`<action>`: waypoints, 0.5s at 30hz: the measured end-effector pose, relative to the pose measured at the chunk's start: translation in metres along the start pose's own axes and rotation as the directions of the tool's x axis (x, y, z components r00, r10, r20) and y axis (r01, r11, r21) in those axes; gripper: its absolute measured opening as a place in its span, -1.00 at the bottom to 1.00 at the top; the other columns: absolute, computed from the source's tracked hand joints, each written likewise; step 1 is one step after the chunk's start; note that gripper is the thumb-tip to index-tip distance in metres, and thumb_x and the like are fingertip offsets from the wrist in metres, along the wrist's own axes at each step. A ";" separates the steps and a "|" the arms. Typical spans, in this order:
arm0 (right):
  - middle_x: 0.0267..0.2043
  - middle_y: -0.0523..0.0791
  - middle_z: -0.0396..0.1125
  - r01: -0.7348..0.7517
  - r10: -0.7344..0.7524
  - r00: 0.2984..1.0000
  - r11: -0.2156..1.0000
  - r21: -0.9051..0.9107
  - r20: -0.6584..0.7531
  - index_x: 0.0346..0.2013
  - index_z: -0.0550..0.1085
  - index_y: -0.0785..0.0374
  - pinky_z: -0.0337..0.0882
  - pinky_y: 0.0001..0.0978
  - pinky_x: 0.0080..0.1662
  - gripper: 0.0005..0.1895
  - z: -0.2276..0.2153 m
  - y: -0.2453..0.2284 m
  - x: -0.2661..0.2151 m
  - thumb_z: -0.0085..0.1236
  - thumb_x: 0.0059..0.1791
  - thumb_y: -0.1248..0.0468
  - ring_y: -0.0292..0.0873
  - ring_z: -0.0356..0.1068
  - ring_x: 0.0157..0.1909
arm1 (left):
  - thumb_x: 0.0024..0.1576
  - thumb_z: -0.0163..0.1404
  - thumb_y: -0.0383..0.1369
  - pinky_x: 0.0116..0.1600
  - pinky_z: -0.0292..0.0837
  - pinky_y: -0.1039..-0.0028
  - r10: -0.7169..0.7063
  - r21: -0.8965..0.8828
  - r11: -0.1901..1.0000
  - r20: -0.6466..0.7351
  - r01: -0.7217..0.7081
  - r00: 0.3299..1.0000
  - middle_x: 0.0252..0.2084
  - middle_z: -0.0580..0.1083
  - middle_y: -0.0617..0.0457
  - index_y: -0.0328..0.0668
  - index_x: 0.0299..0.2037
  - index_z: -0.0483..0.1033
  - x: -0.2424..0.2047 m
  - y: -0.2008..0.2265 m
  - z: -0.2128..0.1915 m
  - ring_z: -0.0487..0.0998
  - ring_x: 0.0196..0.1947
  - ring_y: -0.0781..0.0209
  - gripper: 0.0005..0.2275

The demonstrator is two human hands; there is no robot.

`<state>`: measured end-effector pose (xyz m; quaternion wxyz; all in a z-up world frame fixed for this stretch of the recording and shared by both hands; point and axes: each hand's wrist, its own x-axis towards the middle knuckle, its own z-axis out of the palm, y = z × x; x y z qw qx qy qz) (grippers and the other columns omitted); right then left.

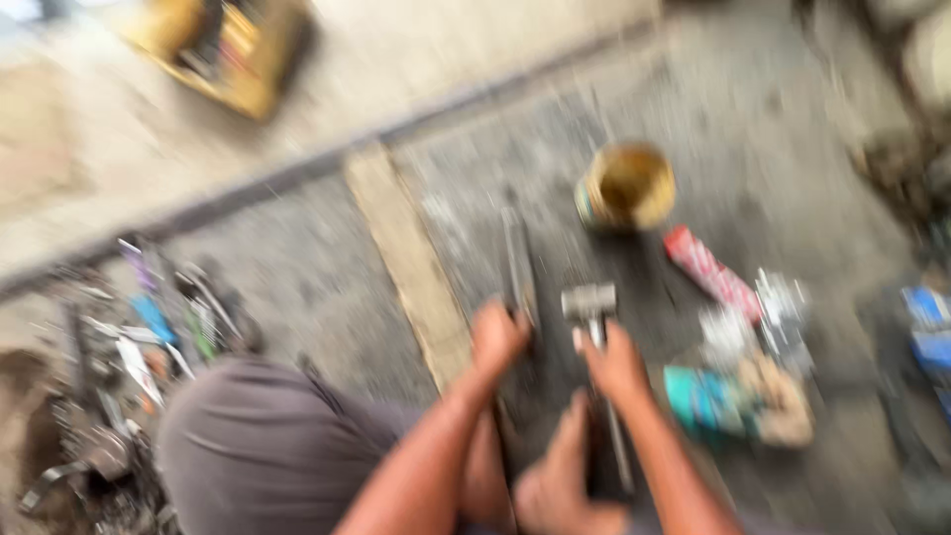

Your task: The person sits on the floor and repeatedly hammers small metal rods placed on a metal block. They pick up the rods, position them, strike them with a hammer, and occasionally dip them into a container of liquid.

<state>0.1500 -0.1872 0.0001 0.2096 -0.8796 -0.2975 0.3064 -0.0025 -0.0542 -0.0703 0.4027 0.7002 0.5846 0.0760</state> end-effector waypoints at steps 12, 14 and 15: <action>-0.22 0.18 0.47 0.121 -0.125 0.991 0.990 -0.075 -0.052 -0.10 0.52 0.34 0.45 -0.01 -0.12 -0.41 0.063 0.026 0.064 0.40 -0.19 -0.05 0.24 0.47 -0.12 | 0.14 0.02 -0.22 0.02 0.45 -0.02 -0.005 -0.166 0.986 -0.032 0.000 0.999 -0.12 0.54 -0.39 -0.31 0.05 0.43 0.001 0.016 -0.019 0.55 -0.05 -0.38 -0.64; -0.17 0.21 0.47 0.142 -0.149 0.985 0.987 -0.075 -0.092 -0.06 0.51 0.35 0.44 0.01 -0.10 -0.36 0.040 0.047 0.028 0.45 -0.22 -0.05 0.27 0.46 -0.07 | 0.27 -0.15 -0.09 0.05 0.45 -0.05 -0.263 -0.028 0.960 0.237 0.277 0.935 -0.09 0.53 -0.32 -0.24 0.05 0.33 0.022 0.020 -0.030 0.56 -0.02 -0.31 -0.64; -0.26 0.18 0.47 0.070 -0.071 0.997 0.997 -0.015 -0.026 -0.20 0.53 0.27 0.45 0.04 -0.14 -0.52 0.029 0.051 0.016 0.31 -0.14 -0.07 0.32 0.45 -0.13 | 0.27 -0.20 -0.22 0.00 0.45 -0.02 0.024 -0.225 0.974 0.143 0.009 0.989 -0.13 0.59 -0.24 -0.16 0.02 0.43 0.013 0.014 -0.030 0.60 -0.10 -0.30 -0.73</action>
